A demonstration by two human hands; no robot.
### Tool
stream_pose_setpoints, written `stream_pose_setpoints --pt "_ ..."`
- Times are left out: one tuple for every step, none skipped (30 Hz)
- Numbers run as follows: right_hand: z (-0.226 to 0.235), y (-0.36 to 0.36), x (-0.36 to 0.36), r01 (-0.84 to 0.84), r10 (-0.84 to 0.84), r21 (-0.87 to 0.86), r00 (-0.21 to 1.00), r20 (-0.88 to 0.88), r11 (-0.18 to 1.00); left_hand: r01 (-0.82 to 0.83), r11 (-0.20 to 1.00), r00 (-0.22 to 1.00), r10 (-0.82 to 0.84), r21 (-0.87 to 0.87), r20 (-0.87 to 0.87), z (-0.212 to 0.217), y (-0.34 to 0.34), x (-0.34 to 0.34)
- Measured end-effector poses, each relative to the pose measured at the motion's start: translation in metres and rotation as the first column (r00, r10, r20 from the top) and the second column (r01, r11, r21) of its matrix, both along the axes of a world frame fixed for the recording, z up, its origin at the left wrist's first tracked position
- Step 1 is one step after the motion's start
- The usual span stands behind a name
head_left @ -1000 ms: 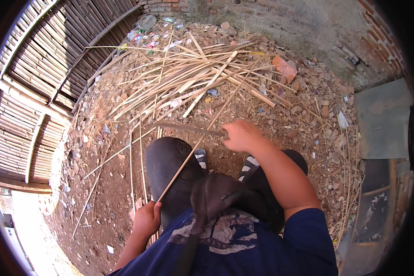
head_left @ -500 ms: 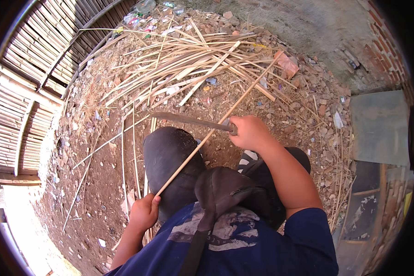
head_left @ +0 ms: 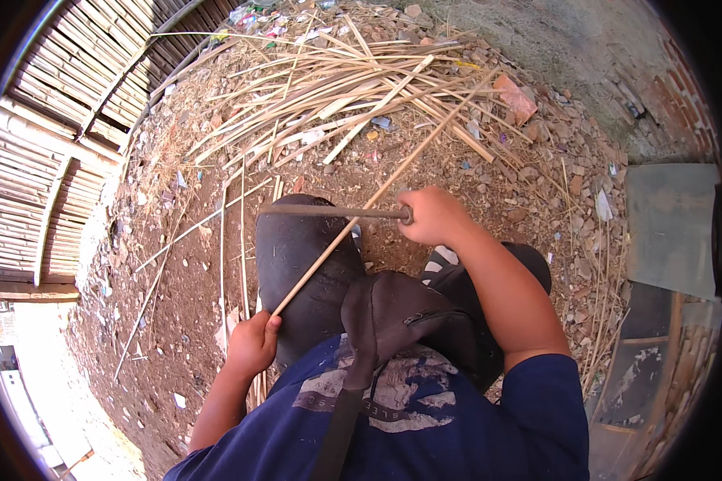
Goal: The person whittles a thin bamboo stick using a knife, scraping along its length while holding it against their lap.
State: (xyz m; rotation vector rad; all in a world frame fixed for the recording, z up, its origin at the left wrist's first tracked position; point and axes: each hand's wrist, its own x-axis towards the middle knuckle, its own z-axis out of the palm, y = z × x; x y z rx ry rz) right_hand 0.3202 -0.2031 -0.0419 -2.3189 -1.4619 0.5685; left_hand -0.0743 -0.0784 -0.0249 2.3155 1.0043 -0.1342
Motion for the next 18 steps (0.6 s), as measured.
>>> stream_pose_setpoints --pt "-0.009 -0.003 0.009 0.031 -0.031 0.011 0.998 -0.062 0.999 -0.01 1.0 1.0 0.01 -0.014 0.004 -0.002 -0.001 0.004" --pt "0.001 0.003 0.011 0.029 -0.03 -0.04 0.999 -0.021 0.999 -0.027 1.0 0.999 0.027 -0.016 0.03 -0.004 0.001 0.01" --pt "0.001 0.005 0.012 0.026 -0.027 -0.061 1.0 -0.014 0.998 -0.027 0.999 0.999 0.028 -0.033 0.023 -0.004 0.001 0.013" --pt "-0.002 0.008 0.01 0.019 -0.02 -0.079 1.0 -0.015 0.997 -0.032 0.998 0.999 0.032 -0.048 0.009 -0.001 0.002 0.012" --pt "-0.003 0.008 0.01 0.012 -0.013 -0.098 1.0 -0.017 0.995 -0.037 0.997 0.999 0.037 -0.063 -0.006 0.003 0.002 0.012" --pt "-0.001 0.006 0.011 0.013 -0.013 -0.085 1.0 -0.002 0.996 -0.026 0.999 1.0 0.026 -0.043 -0.013 0.007 0.001 0.013" --pt "0.005 0.005 0.007 0.011 -0.01 -0.071 1.0 0.009 0.997 -0.022 0.999 1.0 0.022 -0.026 -0.014 0.009 0.0 0.011" --pt "0.01 0.003 0.003 0.006 -0.005 -0.061 1.0 0.015 0.998 -0.02 1.0 1.0 0.02 -0.013 -0.02 0.01 -0.002 0.009" --pt "0.017 0.003 -0.006 -0.025 0.03 -0.09 0.998 0.054 0.996 -0.019 1.0 0.999 0.019 0.0 -0.027 0.01 -0.004 0.007" --pt "0.026 -0.001 -0.017 -0.047 0.058 -0.126 0.994 0.087 0.991 -0.013 0.999 1.0 0.014 0.03 -0.023 0.008 -0.006 0.004" --pt "0.03 -0.004 -0.024 -0.068 0.088 -0.163 0.989 0.118 0.984 -0.007 0.998 1.0 0.009 0.059 -0.019 0.003 -0.008 0.002" --pt "0.02 -0.003 -0.014 -0.047 0.054 -0.12 0.997 0.058 0.992 -0.002 0.996 1.0 0.003 0.088 -0.015 -0.002 -0.009 0.001" --pt "0.004 0.0 0.007 -0.021 0.021 -0.078 1.0 -0.003 0.997 -0.016 0.994 1.0 0.017 0.106 -0.013 -0.006 -0.012 0.003" --pt "0.005 0.004 0.015 0.007 -0.008 -0.028 0.998 -0.057 1.0 -0.032 0.991 0.999 0.032 0.133 -0.001 -0.009 -0.012 0.01" --pt "0.004 0.002 0.013 0.014 -0.017 -0.053 0.999 -0.045 0.999 -0.047 0.986 0.999 0.046 0.159 0.012 -0.011 -0.013 0.014" --pt "0.013 0.003 0.009 0.019 -0.021 -0.073 0.999 -0.025 0.997 -0.039 0.985 0.999 0.038 0.17 0.008 -0.013 -0.012 0.012" --pt "0.019 0.001 0.005 0.025 -0.025 -0.094 1.0 -0.005 0.995 -0.033 0.984 0.999 0.031 0.176 0.012 -0.014 -0.011 0.009" --pt "0.015 -0.001 0.004 0.015 -0.015 -0.036 1.0 -0.009 0.999 -0.027 0.983 1.0 0.024 0.181 0.017 -0.016 -0.01 0.007"
